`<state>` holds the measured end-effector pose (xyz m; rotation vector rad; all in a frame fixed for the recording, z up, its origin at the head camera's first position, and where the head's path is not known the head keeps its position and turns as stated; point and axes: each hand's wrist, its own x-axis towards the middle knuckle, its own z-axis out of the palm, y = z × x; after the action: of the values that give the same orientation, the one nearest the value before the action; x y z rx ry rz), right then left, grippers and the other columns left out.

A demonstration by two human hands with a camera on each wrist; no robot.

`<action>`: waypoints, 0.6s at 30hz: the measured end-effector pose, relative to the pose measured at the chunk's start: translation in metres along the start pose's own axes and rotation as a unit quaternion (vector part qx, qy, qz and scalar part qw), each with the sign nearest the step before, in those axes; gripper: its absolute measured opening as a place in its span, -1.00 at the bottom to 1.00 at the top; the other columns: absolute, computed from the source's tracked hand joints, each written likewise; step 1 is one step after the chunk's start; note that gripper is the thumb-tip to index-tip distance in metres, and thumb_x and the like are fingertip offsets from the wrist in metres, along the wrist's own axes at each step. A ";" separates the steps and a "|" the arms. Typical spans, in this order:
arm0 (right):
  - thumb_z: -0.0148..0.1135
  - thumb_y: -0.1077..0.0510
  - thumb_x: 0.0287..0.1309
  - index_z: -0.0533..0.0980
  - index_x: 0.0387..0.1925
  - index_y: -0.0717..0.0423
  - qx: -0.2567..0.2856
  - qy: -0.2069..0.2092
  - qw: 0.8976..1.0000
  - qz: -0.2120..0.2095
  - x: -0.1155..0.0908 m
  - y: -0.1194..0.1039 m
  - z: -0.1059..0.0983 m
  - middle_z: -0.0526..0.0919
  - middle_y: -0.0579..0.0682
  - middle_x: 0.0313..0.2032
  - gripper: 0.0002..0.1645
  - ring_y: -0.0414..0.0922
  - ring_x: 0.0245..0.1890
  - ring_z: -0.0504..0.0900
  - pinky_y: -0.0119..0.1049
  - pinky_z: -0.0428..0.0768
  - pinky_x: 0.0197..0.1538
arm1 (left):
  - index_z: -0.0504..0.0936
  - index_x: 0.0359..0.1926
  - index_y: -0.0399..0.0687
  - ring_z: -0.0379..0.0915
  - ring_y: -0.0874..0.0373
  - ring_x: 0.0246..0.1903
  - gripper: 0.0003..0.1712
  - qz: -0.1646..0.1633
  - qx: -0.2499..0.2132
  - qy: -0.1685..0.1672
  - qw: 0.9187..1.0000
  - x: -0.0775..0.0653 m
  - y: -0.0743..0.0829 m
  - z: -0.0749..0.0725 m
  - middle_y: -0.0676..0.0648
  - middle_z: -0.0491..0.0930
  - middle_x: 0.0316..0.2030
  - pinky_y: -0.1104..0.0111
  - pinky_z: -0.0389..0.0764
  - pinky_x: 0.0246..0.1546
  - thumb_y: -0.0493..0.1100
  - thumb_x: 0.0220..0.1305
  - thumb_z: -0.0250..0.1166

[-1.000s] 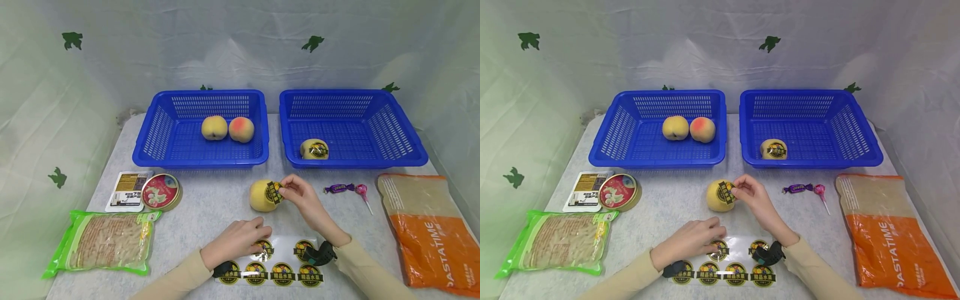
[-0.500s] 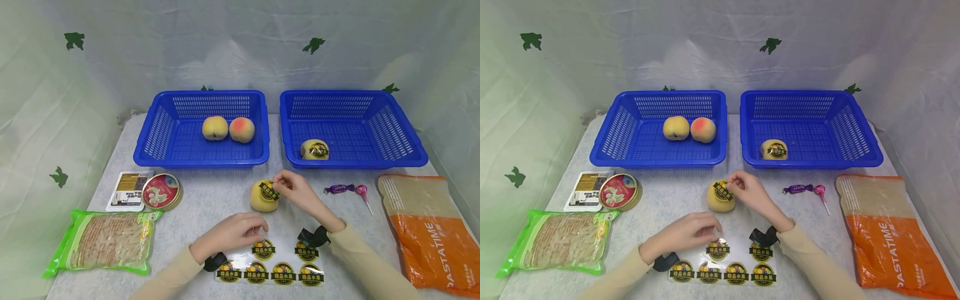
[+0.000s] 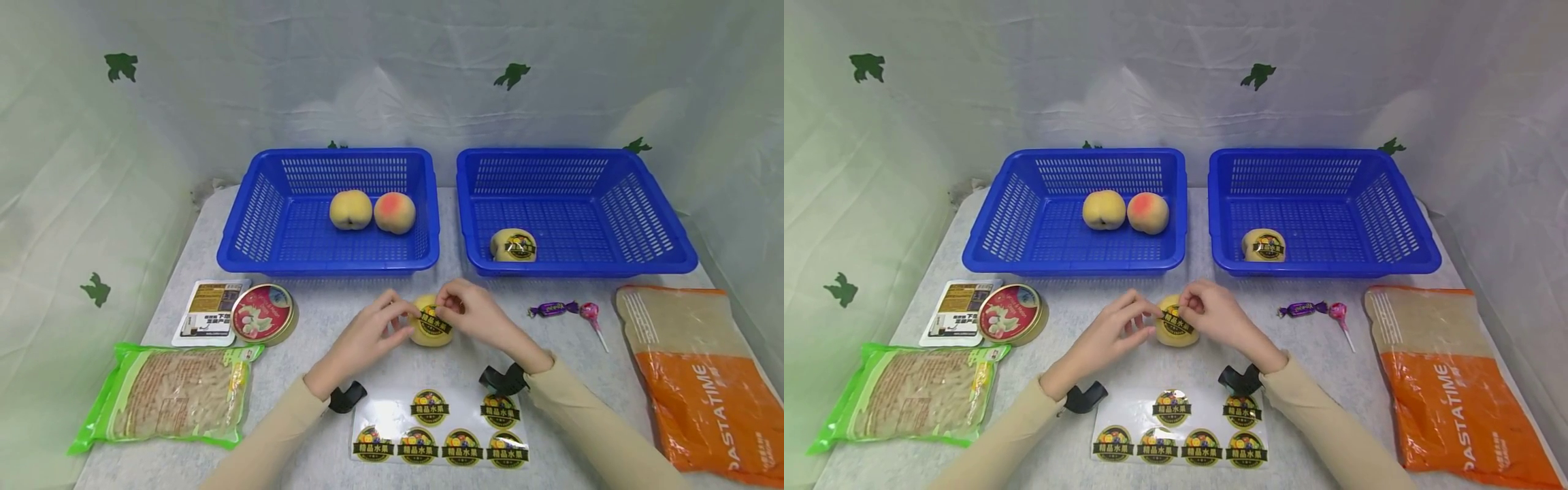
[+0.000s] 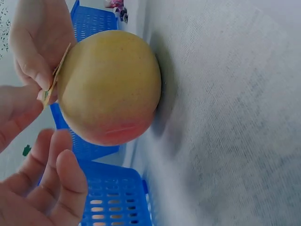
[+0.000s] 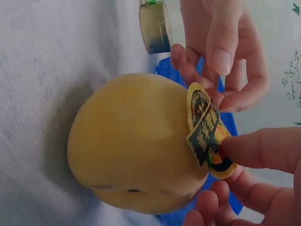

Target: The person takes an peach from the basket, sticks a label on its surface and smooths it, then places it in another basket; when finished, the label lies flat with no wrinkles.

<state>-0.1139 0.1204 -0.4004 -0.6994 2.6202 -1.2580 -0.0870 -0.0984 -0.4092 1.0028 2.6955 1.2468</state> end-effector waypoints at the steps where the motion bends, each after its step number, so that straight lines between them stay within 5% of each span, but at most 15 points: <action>1: 0.21 0.24 0.03 0.46 -0.49 0.05 -0.009 0.001 1.000 -0.013 0.000 0.000 0.000 0.39 -0.08 -0.45 -0.92 -0.17 -0.43 0.39 -0.30 0.45 -0.37 | 0.52 -0.10 0.06 0.34 0.27 -0.38 -0.77 -0.004 -0.004 0.002 1.000 0.002 -0.001 0.001 0.03 0.37 -0.24 0.48 0.45 -0.46 -0.15 0.20 0.21; 10: 0.21 0.23 0.07 0.42 -0.42 0.02 -0.057 0.013 0.995 -0.087 0.001 0.005 0.004 0.39 -0.07 -0.27 -0.89 0.00 -0.24 0.35 -0.20 0.36 -0.23 | 0.50 -0.17 0.07 0.35 0.15 -0.42 -0.81 -0.030 -0.027 -0.022 0.999 0.015 -0.005 0.009 0.05 0.26 -0.16 0.47 0.44 -0.47 -0.11 0.18 0.23; 18: 0.20 0.18 0.11 0.40 -0.16 0.13 0.059 0.009 0.998 -0.035 0.003 0.015 0.006 0.46 -0.01 -0.18 -0.74 -0.08 -0.19 0.42 -0.16 0.46 -0.23 | 0.46 -0.26 0.02 0.35 0.10 -0.39 -0.79 -0.031 -0.056 -0.019 0.998 0.017 -0.008 0.012 0.00 0.25 -0.18 0.45 0.44 -0.47 -0.18 0.09 0.30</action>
<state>-0.1197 0.1235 -0.4156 -0.7692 2.5315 -1.4319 -0.1017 -0.0843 -0.4184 0.9131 2.5752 1.3357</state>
